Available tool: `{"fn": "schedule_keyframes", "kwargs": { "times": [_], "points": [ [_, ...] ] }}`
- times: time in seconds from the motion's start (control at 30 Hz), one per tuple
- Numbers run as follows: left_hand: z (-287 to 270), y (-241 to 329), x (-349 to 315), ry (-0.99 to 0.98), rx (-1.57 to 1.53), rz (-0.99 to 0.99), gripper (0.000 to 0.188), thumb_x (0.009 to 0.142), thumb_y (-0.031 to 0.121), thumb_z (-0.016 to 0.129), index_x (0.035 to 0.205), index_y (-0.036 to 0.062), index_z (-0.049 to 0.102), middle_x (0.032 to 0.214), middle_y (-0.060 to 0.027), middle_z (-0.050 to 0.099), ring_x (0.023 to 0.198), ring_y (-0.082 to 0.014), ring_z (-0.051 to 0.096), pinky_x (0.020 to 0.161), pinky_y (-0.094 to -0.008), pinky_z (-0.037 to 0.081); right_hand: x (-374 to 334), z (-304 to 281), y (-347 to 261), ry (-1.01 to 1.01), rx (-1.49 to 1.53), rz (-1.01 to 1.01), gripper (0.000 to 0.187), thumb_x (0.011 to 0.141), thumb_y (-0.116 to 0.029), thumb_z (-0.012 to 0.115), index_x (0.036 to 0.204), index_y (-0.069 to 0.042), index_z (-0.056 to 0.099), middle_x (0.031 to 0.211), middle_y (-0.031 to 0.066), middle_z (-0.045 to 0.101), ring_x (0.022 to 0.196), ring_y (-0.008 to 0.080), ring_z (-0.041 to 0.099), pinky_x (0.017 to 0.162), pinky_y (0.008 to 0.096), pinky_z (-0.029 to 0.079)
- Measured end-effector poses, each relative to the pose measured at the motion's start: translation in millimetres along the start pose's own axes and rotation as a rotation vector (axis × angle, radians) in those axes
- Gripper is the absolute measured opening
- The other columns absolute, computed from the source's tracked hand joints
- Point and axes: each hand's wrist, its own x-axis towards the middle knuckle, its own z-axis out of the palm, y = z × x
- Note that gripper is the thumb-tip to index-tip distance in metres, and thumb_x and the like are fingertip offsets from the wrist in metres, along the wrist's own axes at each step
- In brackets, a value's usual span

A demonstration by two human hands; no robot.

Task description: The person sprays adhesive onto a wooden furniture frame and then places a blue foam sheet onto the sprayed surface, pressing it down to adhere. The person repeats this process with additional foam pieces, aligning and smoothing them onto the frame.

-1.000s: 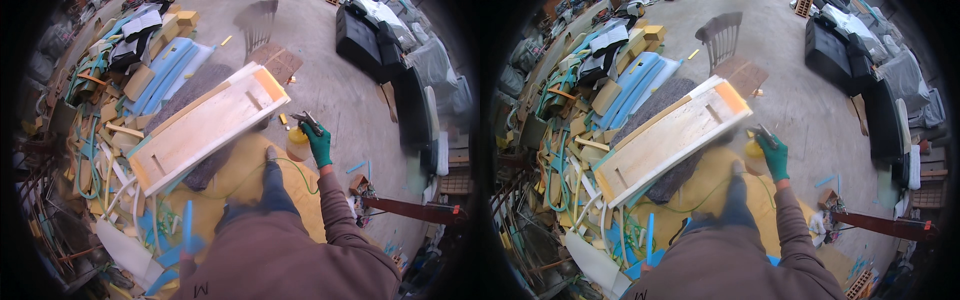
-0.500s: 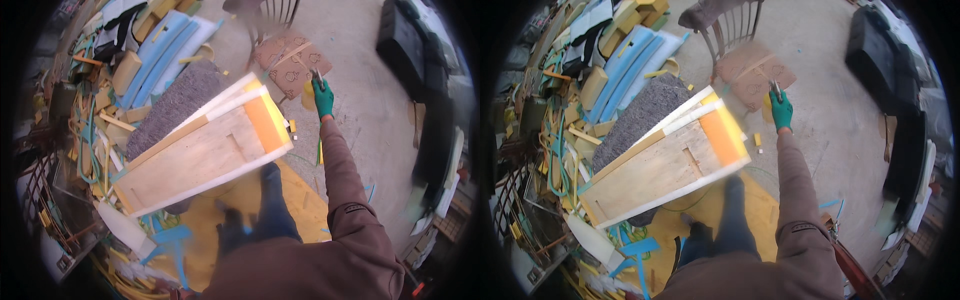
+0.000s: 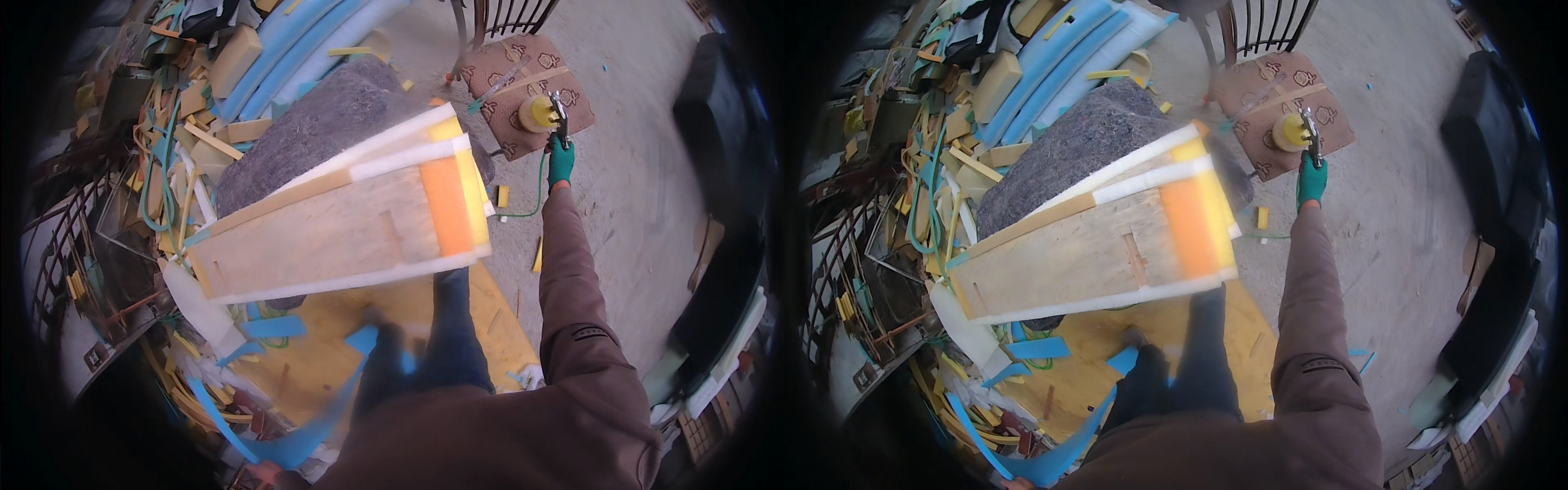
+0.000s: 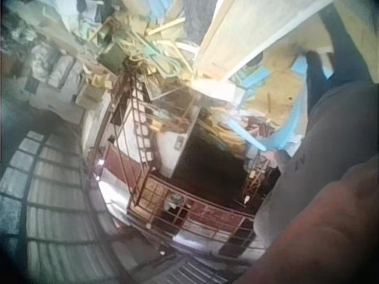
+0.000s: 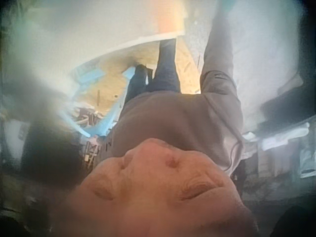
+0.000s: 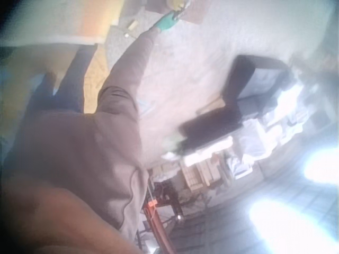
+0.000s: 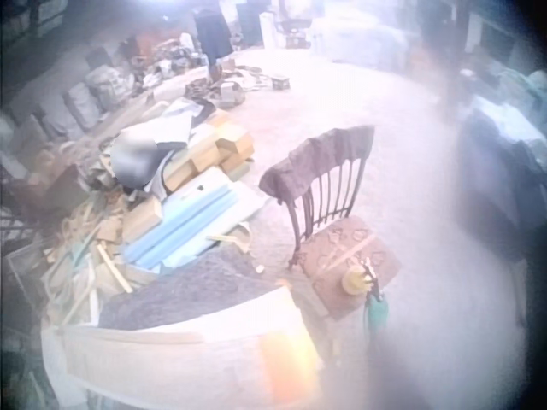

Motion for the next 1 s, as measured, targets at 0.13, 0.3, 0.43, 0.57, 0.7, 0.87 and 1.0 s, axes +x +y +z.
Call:
{"fn": "schedule_keyframes", "kwargs": {
  "times": [0.13,0.3,0.43,0.57,0.7,0.87,1.0],
  "points": [
    [-9,3,52,0.164,-0.166,0.056,0.047,0.110,0.006,0.061,0.157,0.0049,0.062,0.147,-0.0253,0.072,0.135,-0.0447,0.070,0.110,-0.0526,0.057,-1,-16,3,-0.065,-0.007,-0.016,0.033,0.109,-0.041,0.074,0.104,-0.010,0.081,0.083,-0.0017,0.074,0.066,0.0098,0.056,0.060,0.0286,0.040],
    [-20,34,112,0.323,-0.429,0.244,0.059,0.111,-0.006,0.053,0.167,0.0092,0.057,0.164,-0.0238,0.062,0.152,-0.0399,0.060,0.122,-0.0513,0.051,-3,-24,10,-0.100,-0.141,-0.054,0.035,0.101,-0.043,0.085,0.101,-0.009,0.080,0.076,-0.0028,0.066,0.061,0.0101,0.053,0.053,0.0309,0.036],
    [-70,79,126,0.369,-0.746,0.295,0.058,0.116,0.022,0.059,0.172,0.0092,0.054,0.171,-0.0235,0.057,0.157,-0.0412,0.057,0.126,-0.0538,0.049,-22,-27,-10,0.107,-0.284,-0.123,0.047,0.099,-0.044,0.089,0.116,-0.002,0.076,0.094,0.0027,0.069,0.077,0.0151,0.059,0.068,0.0342,0.048],
    [-161,128,115,0.663,-0.759,0.724,0.098,0.108,0.079,0.055,0.172,0.0044,0.052,0.174,-0.0264,0.053,0.159,-0.0466,0.054,0.128,-0.0588,0.046,-98,-34,-85,0.098,-0.247,-0.085,0.063,0.104,-0.042,0.084,0.146,0.002,0.067,0.129,0.0088,0.073,0.105,0.0173,0.068,0.092,0.0339,0.056],
    [-234,183,90,0.775,-0.828,0.861,0.087,0.111,0.067,0.063,0.168,0.0012,0.057,0.173,-0.0277,0.054,0.159,-0.0471,0.053,0.129,-0.0611,0.046,-234,0,-185,-0.517,-0.087,-0.042,0.051,0.115,-0.036,0.071,0.151,0.001,0.068,0.132,0.0078,0.076,0.123,0.0169,0.072,0.104,0.0352,0.058],
    [-236,259,40,0.824,-0.900,1.020,0.056,0.115,0.030,0.069,0.162,0.0003,0.064,0.171,-0.0275,0.057,0.159,-0.0468,0.053,0.130,-0.0609,0.046,-459,74,-263,-1.297,0.198,0.240,0.058,0.120,-0.035,0.064,0.167,-0.003,0.055,0.157,0.0117,0.066,0.140,0.0210,0.067,0.120,0.0383,0.053],
    [-159,324,-9,0.681,-1.152,1.101,0.053,0.113,0.029,0.070,0.161,0.0059,0.067,0.171,-0.0224,0.058,0.163,-0.0448,0.050,0.131,-0.0644,0.040,-585,90,-287,-1.513,0.294,0.343,0.068,0.119,-0.034,0.067,0.175,-0.004,0.042,0.168,0.0133,0.056,0.151,0.0257,0.059,0.126,0.0421,0.050]
  ]
}}
